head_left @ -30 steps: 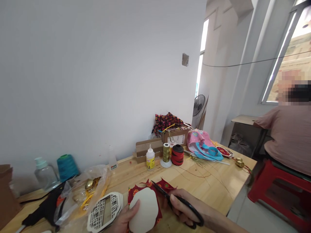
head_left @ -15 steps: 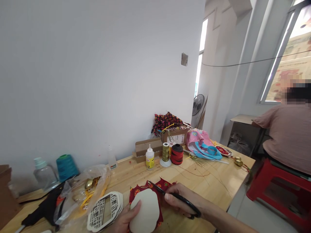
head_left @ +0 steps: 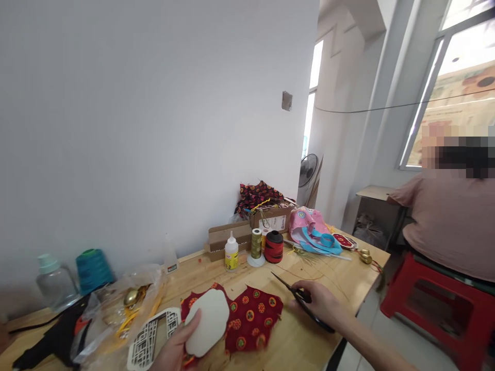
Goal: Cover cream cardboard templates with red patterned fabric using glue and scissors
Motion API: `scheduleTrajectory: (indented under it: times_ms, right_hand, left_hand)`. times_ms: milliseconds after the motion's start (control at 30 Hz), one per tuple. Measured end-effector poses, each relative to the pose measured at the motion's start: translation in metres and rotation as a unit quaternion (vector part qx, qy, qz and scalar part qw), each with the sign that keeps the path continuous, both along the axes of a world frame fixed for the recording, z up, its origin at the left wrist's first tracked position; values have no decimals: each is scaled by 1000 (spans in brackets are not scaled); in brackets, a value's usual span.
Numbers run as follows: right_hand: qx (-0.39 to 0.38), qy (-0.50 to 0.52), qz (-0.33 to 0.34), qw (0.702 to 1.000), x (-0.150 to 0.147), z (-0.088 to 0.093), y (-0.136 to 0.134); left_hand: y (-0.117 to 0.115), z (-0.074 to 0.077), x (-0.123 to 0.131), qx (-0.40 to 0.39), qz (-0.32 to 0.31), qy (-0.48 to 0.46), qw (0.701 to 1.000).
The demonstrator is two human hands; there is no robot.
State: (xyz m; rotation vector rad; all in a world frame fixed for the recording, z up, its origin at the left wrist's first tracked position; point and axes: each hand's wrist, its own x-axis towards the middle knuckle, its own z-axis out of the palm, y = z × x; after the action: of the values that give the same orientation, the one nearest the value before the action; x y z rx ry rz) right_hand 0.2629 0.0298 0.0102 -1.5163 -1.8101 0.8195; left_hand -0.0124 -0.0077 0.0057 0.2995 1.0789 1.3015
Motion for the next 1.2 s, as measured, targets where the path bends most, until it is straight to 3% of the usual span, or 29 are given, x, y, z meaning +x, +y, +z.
scheduleTrajectory:
  times_ms: [100, 233, 367, 467, 567, 633, 800, 900, 1000, 1100, 1200]
  right_hand:
    - [61, -85, -16, 994, 17, -1, 10]
    - [117, -134, 28, 984, 15, 9, 27]
    - [170, -141, 44, 974, -24, 14, 21]
    - [174, -132, 69, 973, -60, 2, 6]
    - [171, -113, 55, 977, -68, -9, 4]
    - [175, -97, 3, 980, -48, -10, 15]
    - [194, -45, -155, 968, 53, 12, 48]
    - [206, -5, -193, 959, 78, 20, 49]
    - [194, 64, -150, 967, 47, 12, 40]
    - [122, 151, -40, 980, -22, -5, 26]
    - [39, 238, 63, 968, -90, -20, 14]
  left_hand:
    - [2, -2, -4, 34, 3, 16, 999]
    - [1, -3, -4, 43, 8, 41, 998]
    - [1, -5, -7, 61, -8, 2, 998]
    - [0, -5, -11, 62, -28, -24, 997]
    - [1, -6, -14, 67, -28, -24, 997]
    - [3, -7, -14, 76, -7, -11, 997]
    - [4, -8, -8, 67, -2, 4, 998]
    - [-1, -3, -2, 67, -3, 5, 998]
    - [-7, 1, 2, 56, -9, 25, 998]
    - [-9, 0, 5, 60, -21, 34, 997]
    - [-8, -5, 5, 83, -35, 16, 996]
